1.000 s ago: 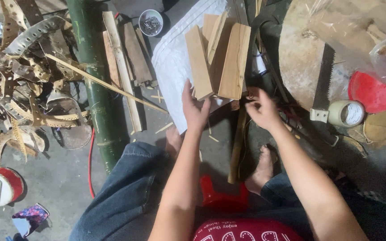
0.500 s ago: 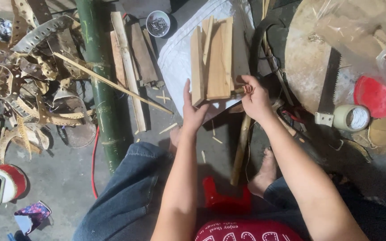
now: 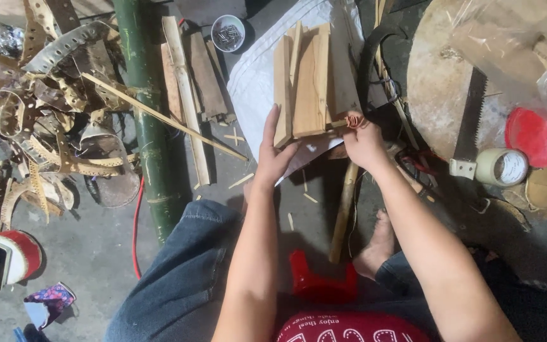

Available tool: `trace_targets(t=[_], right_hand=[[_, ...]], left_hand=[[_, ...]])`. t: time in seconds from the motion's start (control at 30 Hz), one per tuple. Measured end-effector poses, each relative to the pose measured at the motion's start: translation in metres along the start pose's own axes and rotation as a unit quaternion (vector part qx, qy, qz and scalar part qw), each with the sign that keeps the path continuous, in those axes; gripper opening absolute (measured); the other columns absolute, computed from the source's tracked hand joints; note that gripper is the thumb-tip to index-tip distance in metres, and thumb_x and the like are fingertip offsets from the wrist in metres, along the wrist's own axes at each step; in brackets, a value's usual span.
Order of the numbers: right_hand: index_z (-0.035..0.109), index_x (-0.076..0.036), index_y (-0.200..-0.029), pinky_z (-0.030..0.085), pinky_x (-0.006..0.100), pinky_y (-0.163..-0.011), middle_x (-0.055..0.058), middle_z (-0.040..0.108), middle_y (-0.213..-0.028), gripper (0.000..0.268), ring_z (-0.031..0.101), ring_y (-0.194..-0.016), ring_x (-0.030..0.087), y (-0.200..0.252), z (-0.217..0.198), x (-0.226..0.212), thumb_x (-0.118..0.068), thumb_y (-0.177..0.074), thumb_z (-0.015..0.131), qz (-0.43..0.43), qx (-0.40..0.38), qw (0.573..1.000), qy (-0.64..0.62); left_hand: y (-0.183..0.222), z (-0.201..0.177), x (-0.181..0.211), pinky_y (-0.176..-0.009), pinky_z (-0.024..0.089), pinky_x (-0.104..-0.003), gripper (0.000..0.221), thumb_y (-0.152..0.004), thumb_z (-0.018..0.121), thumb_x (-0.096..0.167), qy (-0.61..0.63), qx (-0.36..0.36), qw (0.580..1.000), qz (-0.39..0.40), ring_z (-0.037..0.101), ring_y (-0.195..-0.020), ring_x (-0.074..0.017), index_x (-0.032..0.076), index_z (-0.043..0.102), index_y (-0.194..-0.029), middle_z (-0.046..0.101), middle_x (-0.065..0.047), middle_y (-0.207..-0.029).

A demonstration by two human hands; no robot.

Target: The person is aligning and grouping several thin wooden slats together, preparing them for assembly.

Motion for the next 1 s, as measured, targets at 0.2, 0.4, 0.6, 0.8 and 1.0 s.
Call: trace_targets(t=[0.2,0.4,0.6,0.8,1.0], right_hand=[[0.072,-0.014,-0.105,0.053,0.055,-0.084,0.020,0.072,-0.087,0.020,0.070,-0.098,0.046,-0.015,-0.001,0.017,-0.008,-0.092,0.059,-0.008,-0.017,1.000,0.014],[0.072,-0.015,-0.118,0.053,0.052,-0.086,0.020,0.074,-0.102,0.033,0.069,-0.103,0.041,-0.007,-0.003,0.013,-0.005,-0.091,0.057,-0.010,-0.017,0.999,-0.033],[0.060,0.001,-0.126,0.055,0.044,-0.093,0.023,0.065,-0.117,0.036,0.067,-0.109,0.035,-0.007,-0.047,-0.017,0.013,-0.098,0.040,-0.051,0.060,0.991,-0.110],[0.066,-0.002,-0.126,0.058,0.049,-0.084,0.020,0.073,-0.111,0.022,0.072,-0.103,0.038,0.013,-0.046,-0.103,-0.013,-0.108,0.063,-0.115,0.053,0.992,-0.006],[0.059,-0.006,-0.140,0.060,0.042,-0.080,0.016,0.075,-0.111,0.060,0.073,-0.103,0.035,-0.007,-0.013,-0.091,-0.036,-0.092,0.080,-0.041,-0.026,0.997,0.066]], left_hand=[[0.004,-0.017,-0.005,-0.113,0.040,-0.071,0.103,-0.084,0.070,-0.008,0.002,-0.089,0.996,-0.025,0.031,-0.143,-0.0625,0.016,0.014,-0.167,0.025,-0.039,-0.162],[-0.004,-0.046,0.010,-0.108,0.049,-0.063,0.055,-0.100,0.058,0.005,0.038,-0.013,0.998,-0.056,0.049,-0.138,-0.0520,0.011,0.050,-0.154,0.053,-0.034,-0.147],[-0.016,-0.018,0.067,-0.096,0.051,-0.072,0.084,-0.093,0.076,0.033,0.016,0.040,0.989,-0.141,0.051,-0.129,-0.0625,0.000,0.034,-0.157,0.047,-0.045,-0.142],[-0.021,-0.010,0.081,-0.085,0.056,-0.073,0.089,-0.080,0.084,0.011,-0.034,0.056,0.986,-0.151,0.058,-0.120,-0.0624,0.000,0.038,-0.155,0.054,-0.045,-0.134],[-0.005,0.004,0.111,-0.091,0.051,-0.077,0.084,-0.082,0.078,0.002,-0.001,0.069,0.987,-0.145,0.050,-0.129,-0.0644,-0.002,0.037,-0.155,0.048,-0.047,-0.141]])
Point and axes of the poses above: each hand's wrist, its own y-axis away from the middle knuckle, its own z-axis out of the palm, x = y × z, the point moved 4 cm from there along -y, towards the middle knuckle
